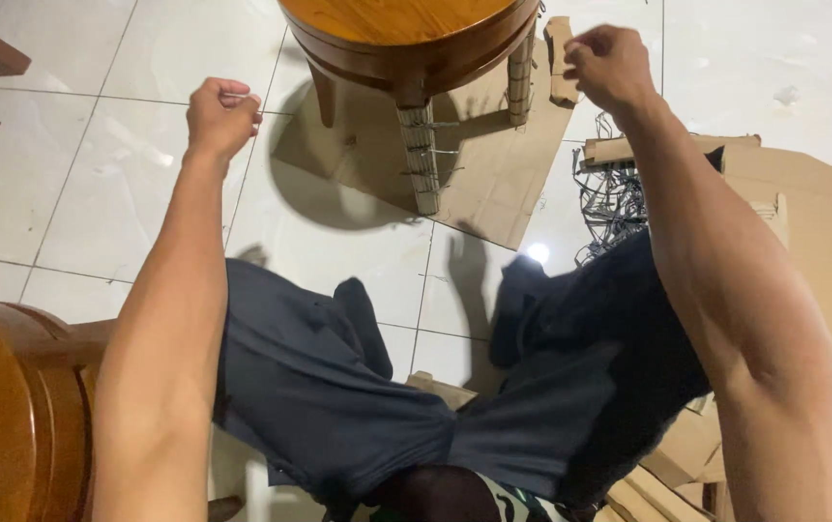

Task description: Wrapping a wooden table leg with corrugated cardboard and securing it with wire.

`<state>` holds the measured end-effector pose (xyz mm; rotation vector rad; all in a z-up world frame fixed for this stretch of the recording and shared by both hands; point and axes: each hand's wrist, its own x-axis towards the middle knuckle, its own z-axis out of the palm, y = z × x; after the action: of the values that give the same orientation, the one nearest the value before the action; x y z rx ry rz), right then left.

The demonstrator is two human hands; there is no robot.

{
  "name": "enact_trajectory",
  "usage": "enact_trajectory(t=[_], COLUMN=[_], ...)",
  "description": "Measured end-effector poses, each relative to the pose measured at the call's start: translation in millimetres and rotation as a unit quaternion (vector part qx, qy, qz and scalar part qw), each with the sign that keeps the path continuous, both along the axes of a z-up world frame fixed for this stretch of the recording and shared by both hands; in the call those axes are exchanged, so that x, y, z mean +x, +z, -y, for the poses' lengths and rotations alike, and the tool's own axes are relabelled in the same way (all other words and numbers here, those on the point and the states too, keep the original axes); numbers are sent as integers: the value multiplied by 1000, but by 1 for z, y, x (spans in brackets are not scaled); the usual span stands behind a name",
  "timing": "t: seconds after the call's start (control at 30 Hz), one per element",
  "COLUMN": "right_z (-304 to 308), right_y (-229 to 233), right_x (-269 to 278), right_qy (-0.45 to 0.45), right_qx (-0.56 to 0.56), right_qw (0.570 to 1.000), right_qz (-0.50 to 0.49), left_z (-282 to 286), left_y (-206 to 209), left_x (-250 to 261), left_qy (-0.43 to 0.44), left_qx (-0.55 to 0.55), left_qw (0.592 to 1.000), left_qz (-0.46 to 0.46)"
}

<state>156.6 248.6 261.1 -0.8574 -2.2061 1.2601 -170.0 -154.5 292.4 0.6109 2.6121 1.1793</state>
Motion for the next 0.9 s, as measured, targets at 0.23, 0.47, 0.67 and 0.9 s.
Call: enact_trajectory(t=[0.23,0.47,0.67,0.9], right_z=[26,-6,-32,55], right_y=[22,33,-183,-312], right_x=[-11,19,116,164], right_qy=[95,168,-160,-244], right_qx=[91,120,24,-72], right_qw=[991,978,984,960], right_qz=[-11,-35,74,120], left_z=[-22,-21,-20,-13], left_y=[2,43,58,11], left_x=[20,70,97,64], left_qy=[-59,-238,-188,-186], left_qx=[29,-129,-295,-364], left_qw=[989,961,937,912], left_qz=[-133,61,22,-20])
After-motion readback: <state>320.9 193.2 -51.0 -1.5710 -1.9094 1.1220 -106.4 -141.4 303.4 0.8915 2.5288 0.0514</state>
